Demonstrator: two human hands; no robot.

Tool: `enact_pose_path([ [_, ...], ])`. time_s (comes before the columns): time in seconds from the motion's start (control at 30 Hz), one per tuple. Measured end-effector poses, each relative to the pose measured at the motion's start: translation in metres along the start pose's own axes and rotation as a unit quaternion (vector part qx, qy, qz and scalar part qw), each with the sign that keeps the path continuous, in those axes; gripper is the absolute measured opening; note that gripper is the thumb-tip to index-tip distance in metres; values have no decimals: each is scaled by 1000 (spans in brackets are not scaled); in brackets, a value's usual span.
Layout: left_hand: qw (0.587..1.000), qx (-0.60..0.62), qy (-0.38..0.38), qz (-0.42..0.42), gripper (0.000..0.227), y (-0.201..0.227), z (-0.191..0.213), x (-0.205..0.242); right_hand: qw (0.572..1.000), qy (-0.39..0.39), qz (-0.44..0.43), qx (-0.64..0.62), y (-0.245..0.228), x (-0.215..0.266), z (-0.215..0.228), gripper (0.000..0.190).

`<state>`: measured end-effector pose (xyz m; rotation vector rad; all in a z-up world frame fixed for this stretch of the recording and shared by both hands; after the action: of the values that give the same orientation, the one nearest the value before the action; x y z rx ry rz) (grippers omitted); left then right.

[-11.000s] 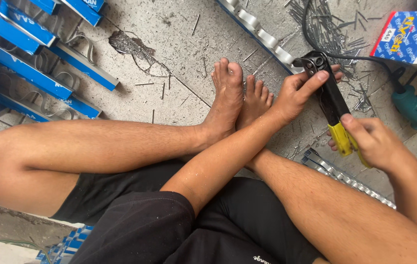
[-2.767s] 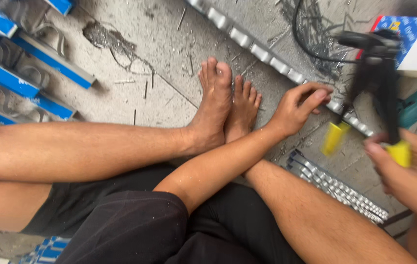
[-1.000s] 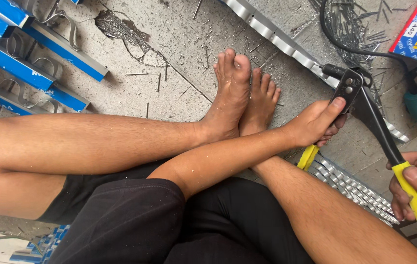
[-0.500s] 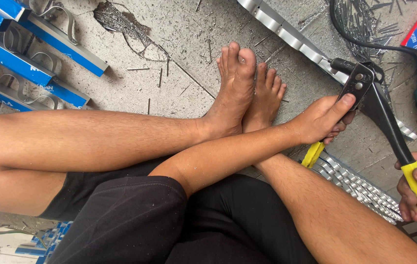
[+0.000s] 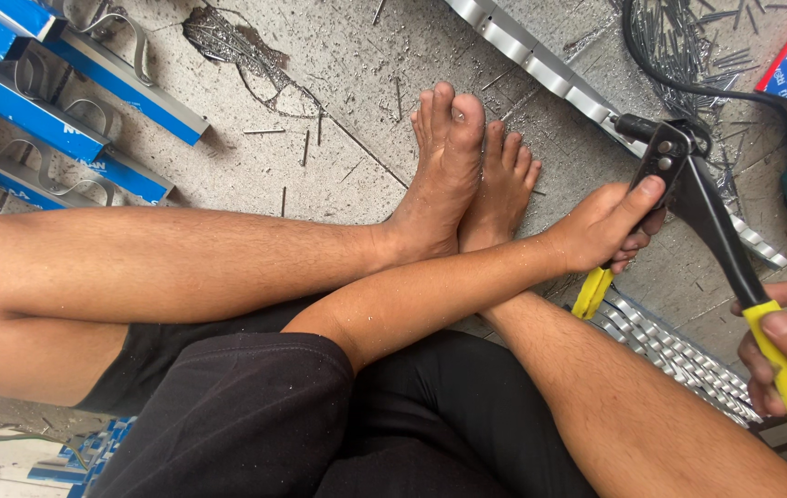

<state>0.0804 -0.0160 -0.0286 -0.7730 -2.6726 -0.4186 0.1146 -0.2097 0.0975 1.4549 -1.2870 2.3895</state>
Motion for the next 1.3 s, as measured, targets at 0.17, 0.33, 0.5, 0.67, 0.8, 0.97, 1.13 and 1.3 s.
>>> enact_pose_path([
  [0.17,994,14,104,35,79,-4,22,-5,990,29,-31,137,-43,-16,-42,25],
  [0.33,990,97,80,-63,68,-8,35,-29,994,29,-50,88,-45,-27,-69,28],
  [0.5,980,162,48,-106,60,-1,25,-36,940,32,-223,255,-7,-42,-101,54],
  [0.67,973,187,84,-108,71,-1,15,-38,974,62,57,211,38,-69,-100,24],
  [0.8,974,167,120,-93,73,-11,19,-47,972,109,55,202,74,-76,-92,38],
  [0.97,974,116,179,-79,65,-6,29,-34,980,98,109,134,74,-92,-104,40],
  [1.13,974,99,187,-75,66,2,26,-28,986,66,130,87,92,-95,-117,43],
  [1.3,973,109,191,-74,74,-7,39,-37,980,54,91,169,33,-78,-124,26],
])
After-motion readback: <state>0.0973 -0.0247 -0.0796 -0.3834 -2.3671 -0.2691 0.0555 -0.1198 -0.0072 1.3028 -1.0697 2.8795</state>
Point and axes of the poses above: each hand's wrist, its own x-axis away from the middle knuckle, its own z-axis out of the back of the hand, y = z × x, the point moved 9 cm from there along -x, towards the middle knuckle, and after that the axes turned 15 degrees about z, right-handed, at the moved point
